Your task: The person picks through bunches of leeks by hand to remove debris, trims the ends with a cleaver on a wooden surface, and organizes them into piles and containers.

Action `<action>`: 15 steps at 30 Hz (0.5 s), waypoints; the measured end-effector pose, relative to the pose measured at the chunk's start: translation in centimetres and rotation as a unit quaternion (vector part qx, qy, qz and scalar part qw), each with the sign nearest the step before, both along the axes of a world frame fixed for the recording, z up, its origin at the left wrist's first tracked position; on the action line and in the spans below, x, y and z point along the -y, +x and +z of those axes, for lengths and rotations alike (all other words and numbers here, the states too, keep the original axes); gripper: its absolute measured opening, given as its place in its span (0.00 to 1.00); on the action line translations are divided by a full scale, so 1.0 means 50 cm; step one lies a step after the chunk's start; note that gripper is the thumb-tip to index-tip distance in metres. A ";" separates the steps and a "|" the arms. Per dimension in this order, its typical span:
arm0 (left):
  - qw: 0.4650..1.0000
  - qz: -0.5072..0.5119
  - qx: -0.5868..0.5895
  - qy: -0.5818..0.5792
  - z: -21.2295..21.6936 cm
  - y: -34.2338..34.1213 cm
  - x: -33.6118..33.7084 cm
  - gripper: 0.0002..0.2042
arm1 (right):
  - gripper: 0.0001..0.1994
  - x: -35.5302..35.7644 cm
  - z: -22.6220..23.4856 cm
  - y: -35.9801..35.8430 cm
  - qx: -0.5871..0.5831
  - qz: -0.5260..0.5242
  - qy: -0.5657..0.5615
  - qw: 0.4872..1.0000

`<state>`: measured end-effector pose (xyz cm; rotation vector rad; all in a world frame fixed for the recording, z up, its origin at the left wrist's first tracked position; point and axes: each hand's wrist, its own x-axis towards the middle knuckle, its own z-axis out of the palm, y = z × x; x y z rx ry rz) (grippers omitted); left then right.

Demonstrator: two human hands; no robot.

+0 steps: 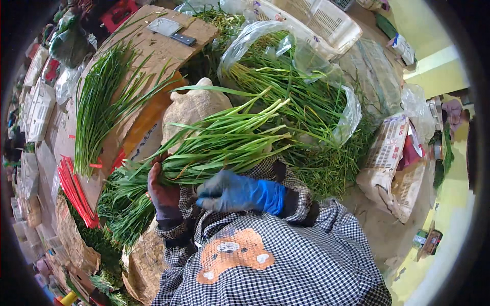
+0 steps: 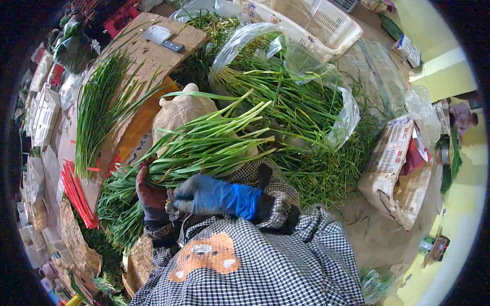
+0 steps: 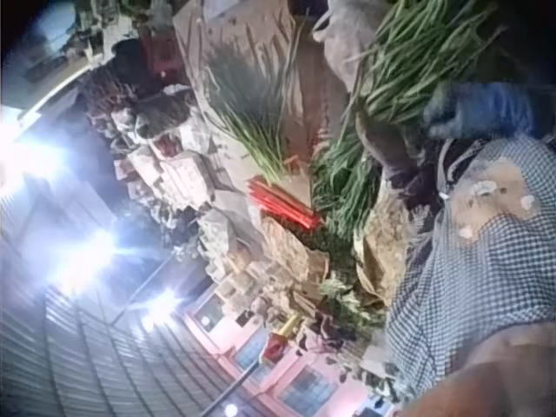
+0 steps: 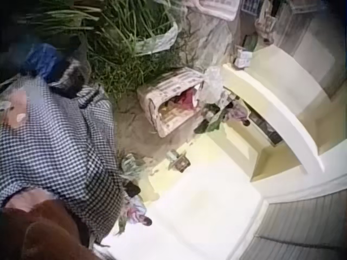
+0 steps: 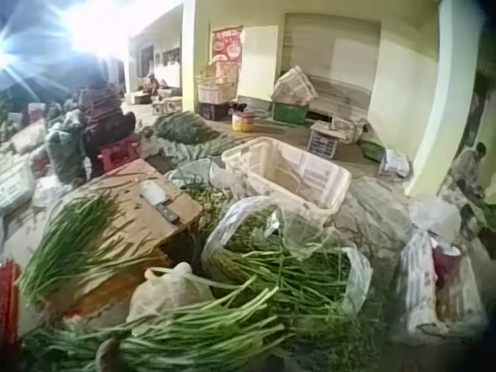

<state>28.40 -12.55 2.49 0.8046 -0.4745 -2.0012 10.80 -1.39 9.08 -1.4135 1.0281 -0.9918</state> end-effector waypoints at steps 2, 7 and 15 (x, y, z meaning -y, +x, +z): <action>1.000 -0.005 -0.006 -0.027 -0.008 0.005 0.009 0.15 | 0.09 0.012 0.026 0.021 0.029 0.034 0.010 0.999; 1.000 -0.001 -0.022 -0.003 -0.011 -0.003 0.014 0.13 | 0.09 -0.079 0.006 -0.155 0.010 -0.333 0.059 0.941; 0.999 -0.019 -0.031 0.008 -0.015 0.005 0.020 0.13 | 0.10 -0.522 -0.112 -0.413 -0.426 -0.509 0.260 0.701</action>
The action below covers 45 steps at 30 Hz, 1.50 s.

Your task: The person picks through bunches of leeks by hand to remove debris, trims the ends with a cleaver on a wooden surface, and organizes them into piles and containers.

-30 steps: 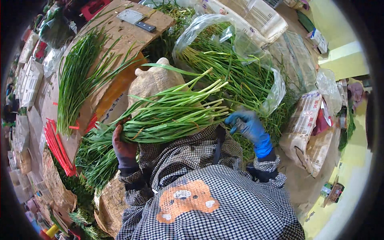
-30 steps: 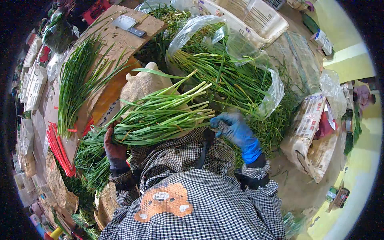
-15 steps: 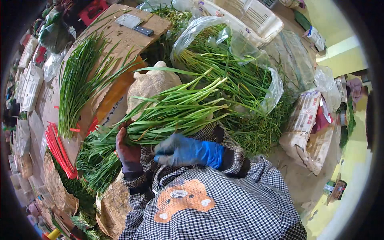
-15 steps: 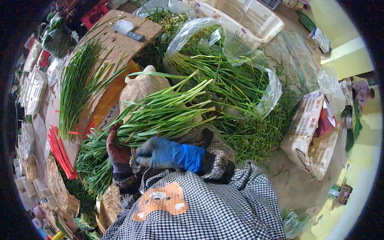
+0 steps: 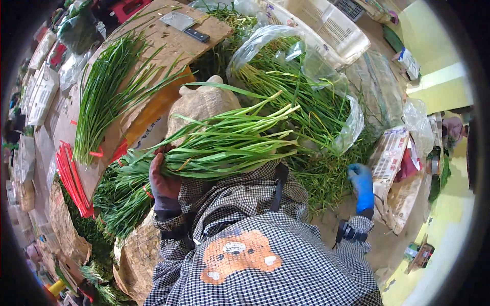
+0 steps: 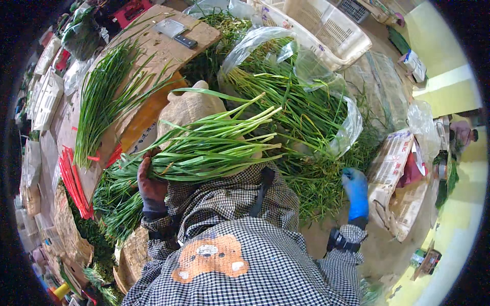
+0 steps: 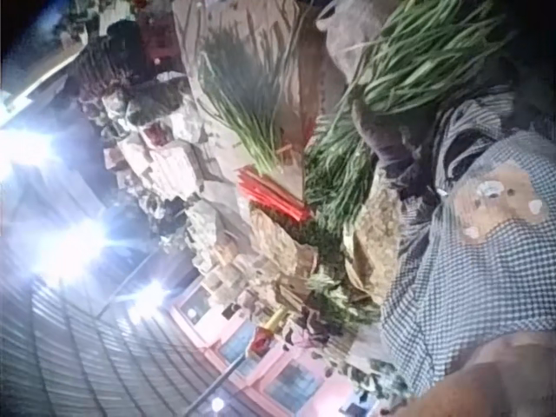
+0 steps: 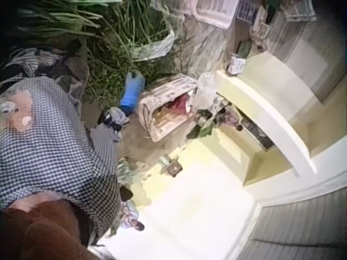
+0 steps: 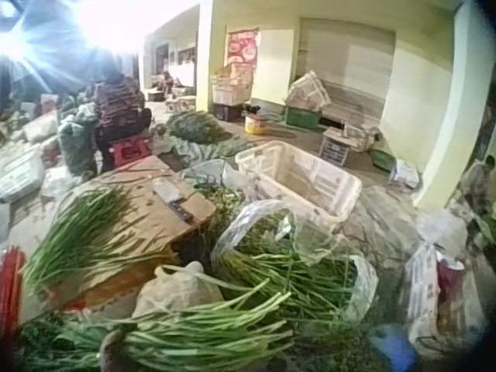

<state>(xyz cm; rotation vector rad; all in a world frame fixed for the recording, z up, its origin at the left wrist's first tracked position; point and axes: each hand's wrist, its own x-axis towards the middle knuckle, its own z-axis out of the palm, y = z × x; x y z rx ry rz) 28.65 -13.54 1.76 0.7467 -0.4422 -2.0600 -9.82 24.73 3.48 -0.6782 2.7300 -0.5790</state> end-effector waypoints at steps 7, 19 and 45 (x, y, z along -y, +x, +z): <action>1.000 0.012 -0.005 0.004 0.004 0.001 0.005 0.16 | 0.13 0.253 0.064 0.119 0.131 0.139 -0.171 0.967; 0.999 -0.011 0.014 -0.030 0.007 0.002 0.005 0.18 | 0.11 0.381 0.030 0.213 0.233 0.282 -0.193 0.910; 1.000 0.001 0.012 0.021 -0.008 0.014 0.017 0.14 | 0.10 0.320 0.086 0.131 0.168 0.118 -0.273 0.940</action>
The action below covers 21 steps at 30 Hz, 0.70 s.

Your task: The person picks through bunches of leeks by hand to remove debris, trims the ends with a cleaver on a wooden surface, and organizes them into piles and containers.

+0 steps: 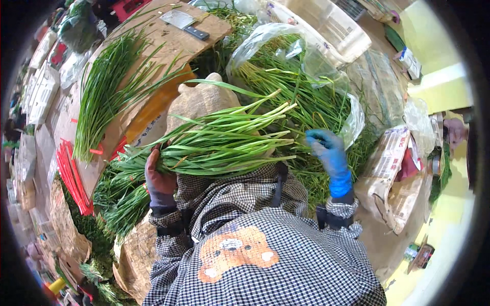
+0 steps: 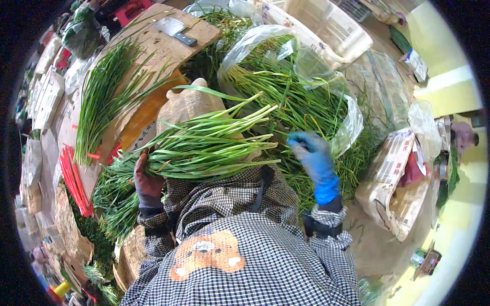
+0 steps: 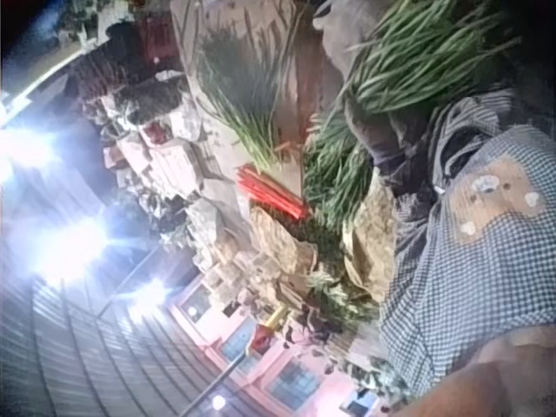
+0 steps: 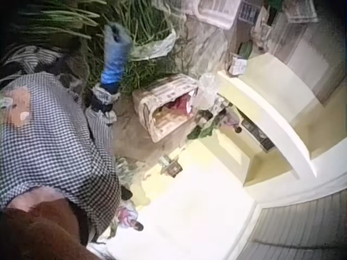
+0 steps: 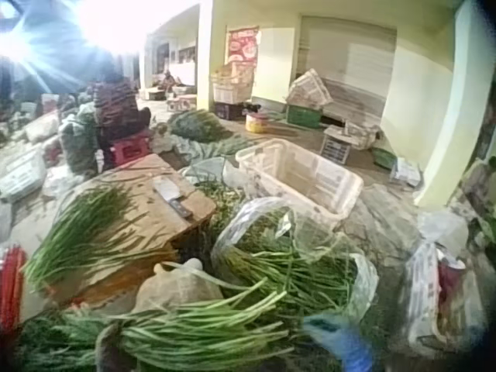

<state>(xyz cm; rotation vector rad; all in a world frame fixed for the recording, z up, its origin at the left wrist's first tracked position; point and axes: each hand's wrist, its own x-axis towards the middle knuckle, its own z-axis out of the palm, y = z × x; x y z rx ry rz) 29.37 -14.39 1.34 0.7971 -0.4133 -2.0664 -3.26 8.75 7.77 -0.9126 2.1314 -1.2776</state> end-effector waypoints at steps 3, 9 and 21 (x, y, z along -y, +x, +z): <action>0.999 0.011 0.021 -0.041 0.011 0.001 -0.003 0.14 | 0.11 0.113 0.009 0.066 -0.052 0.148 -0.052 0.986; 0.997 0.048 -0.010 -0.055 0.015 0.002 -0.009 0.15 | 0.12 0.200 -0.021 0.157 -0.183 0.295 -0.042 0.937; 1.000 -0.004 -0.030 -0.005 -0.021 0.011 -0.003 0.14 | 0.07 0.000 0.013 -0.022 0.126 -0.062 -0.093 0.986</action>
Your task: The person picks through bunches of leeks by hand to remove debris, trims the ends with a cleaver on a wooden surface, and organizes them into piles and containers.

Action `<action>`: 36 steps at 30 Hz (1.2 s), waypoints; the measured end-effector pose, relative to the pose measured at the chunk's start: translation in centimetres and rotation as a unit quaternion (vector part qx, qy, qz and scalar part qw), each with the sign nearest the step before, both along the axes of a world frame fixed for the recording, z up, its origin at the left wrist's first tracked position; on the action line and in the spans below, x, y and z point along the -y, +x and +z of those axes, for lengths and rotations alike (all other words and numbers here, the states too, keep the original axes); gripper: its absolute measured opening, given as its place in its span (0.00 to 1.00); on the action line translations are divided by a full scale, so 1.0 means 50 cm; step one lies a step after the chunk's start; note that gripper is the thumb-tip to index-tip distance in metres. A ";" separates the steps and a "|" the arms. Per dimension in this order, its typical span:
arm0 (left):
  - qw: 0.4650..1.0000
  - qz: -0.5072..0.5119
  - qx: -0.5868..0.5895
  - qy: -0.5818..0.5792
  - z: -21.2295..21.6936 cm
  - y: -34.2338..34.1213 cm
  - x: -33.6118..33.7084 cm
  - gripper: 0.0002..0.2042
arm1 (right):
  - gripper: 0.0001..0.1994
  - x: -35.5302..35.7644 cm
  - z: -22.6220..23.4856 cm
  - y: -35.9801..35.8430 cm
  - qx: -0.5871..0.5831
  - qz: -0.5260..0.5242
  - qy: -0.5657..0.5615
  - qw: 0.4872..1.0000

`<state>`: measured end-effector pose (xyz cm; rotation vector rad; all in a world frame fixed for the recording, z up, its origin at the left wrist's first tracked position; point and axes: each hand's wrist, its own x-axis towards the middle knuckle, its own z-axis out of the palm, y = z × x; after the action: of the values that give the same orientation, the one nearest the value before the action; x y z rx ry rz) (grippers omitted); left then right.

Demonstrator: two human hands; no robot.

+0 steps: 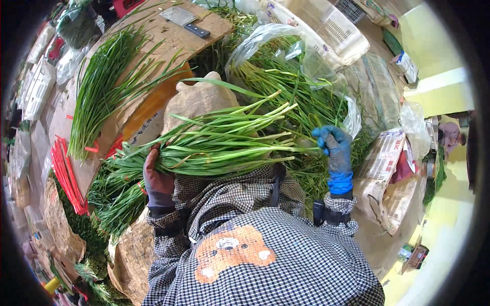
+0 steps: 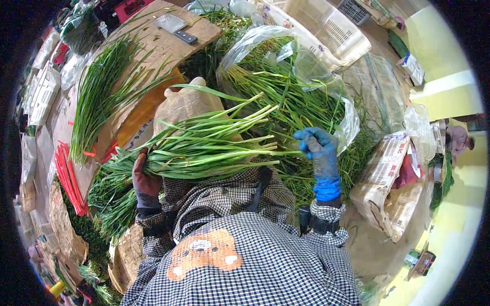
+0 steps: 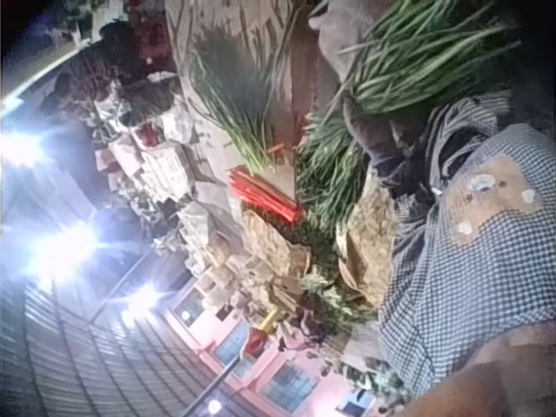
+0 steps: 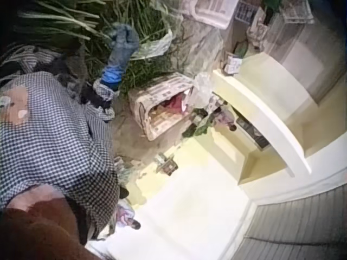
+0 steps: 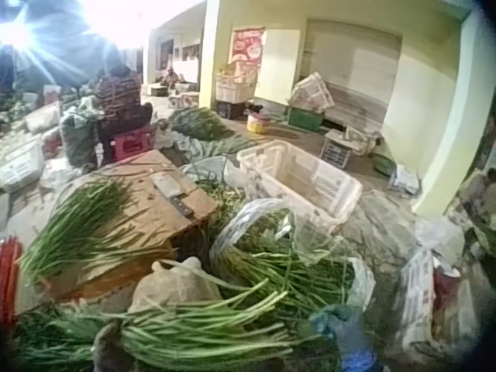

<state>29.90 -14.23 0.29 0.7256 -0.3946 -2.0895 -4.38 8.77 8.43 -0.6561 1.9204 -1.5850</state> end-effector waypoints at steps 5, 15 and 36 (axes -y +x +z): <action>0.997 0.026 0.063 -0.039 -0.024 0.013 0.002 0.16 | 0.08 -0.121 -0.015 -0.061 -0.047 -0.133 -0.002 0.990; 0.997 0.007 0.073 -0.012 0.007 0.003 0.007 0.15 | 0.14 -0.126 -0.065 -0.065 -0.127 -0.007 0.164 0.978; 0.982 0.009 0.107 -0.156 0.209 -0.052 0.056 0.17 | 0.30 0.321 -0.048 0.093 -0.338 0.316 0.011 0.886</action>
<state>27.29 -17.03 10.72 0.7608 -0.8117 -1.8791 0.29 -7.27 6.05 -1.7944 1.8448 -0.9661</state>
